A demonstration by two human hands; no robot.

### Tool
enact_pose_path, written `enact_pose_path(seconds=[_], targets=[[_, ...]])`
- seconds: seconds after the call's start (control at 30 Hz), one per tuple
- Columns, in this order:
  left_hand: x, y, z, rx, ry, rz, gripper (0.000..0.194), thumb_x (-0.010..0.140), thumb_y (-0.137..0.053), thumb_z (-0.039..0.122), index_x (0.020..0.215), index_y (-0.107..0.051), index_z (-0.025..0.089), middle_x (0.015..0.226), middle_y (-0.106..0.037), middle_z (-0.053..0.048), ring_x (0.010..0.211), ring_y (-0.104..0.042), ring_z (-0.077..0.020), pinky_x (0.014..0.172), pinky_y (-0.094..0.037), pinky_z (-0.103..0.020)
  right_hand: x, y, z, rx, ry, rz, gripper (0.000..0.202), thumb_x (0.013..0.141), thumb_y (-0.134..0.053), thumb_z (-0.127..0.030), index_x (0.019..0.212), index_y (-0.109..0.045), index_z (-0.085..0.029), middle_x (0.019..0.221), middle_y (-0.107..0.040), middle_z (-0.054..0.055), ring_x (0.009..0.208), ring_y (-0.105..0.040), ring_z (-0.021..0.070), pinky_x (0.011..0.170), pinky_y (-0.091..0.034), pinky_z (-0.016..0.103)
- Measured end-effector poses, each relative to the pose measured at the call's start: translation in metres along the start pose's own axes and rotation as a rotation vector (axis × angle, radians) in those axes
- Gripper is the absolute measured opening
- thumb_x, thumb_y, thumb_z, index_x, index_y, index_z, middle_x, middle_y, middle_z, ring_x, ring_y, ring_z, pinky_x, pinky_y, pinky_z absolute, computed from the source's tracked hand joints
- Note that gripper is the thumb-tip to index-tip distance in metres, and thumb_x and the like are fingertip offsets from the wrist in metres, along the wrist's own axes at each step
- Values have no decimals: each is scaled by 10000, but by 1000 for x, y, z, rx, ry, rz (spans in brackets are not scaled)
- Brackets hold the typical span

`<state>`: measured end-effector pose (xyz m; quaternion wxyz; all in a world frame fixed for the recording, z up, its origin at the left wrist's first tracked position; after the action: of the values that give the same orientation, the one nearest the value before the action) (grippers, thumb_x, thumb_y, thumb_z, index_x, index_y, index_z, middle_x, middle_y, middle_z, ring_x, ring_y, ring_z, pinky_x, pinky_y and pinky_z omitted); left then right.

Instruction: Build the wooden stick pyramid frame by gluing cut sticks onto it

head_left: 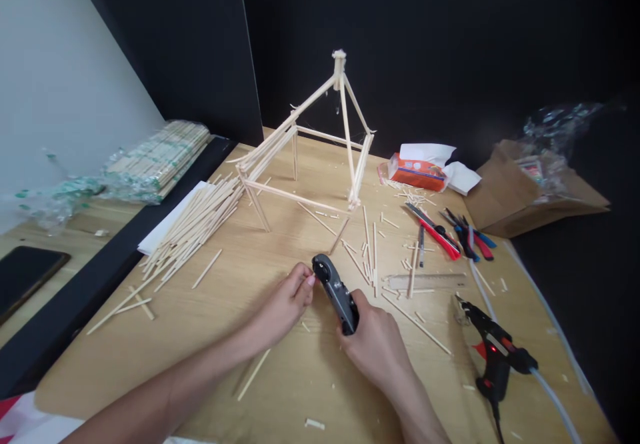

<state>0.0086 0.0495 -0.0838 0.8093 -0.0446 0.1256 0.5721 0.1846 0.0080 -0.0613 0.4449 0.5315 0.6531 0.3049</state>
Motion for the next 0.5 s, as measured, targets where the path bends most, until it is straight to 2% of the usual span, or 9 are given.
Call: enact_pose_path(seconds=[0.33, 0.5], targets=[[0, -2, -7, -108, 41, -23, 261, 940, -343, 457, 819, -357, 227, 598, -332, 92, 457, -221, -70, 450, -205, -190, 2, -2, -5, -216, -32, 13, 136, 772, -528, -180, 891, -481, -226, 680, -707, 36, 574, -654, 222, 507, -160, 264], [0, -4, -8, -80, 39, -11, 263, 933, -364, 460, 851, -419, 216, 580, -325, 89, 468, -243, -78, 458, -214, -198, 3, -1, -3, -244, -31, 4, 137, 784, -523, -177, 910, -496, -220, 668, -701, 36, 580, -656, 223, 509, -163, 265]])
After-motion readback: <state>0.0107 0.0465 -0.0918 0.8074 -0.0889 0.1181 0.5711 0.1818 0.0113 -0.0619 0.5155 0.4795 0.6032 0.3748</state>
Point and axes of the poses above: each hand's wrist, its own x-axis towards the middle knuckle, its own y-axis out of the back of the hand, z = x × y, the point moved 1 cm from there along x, towards the middle knuckle
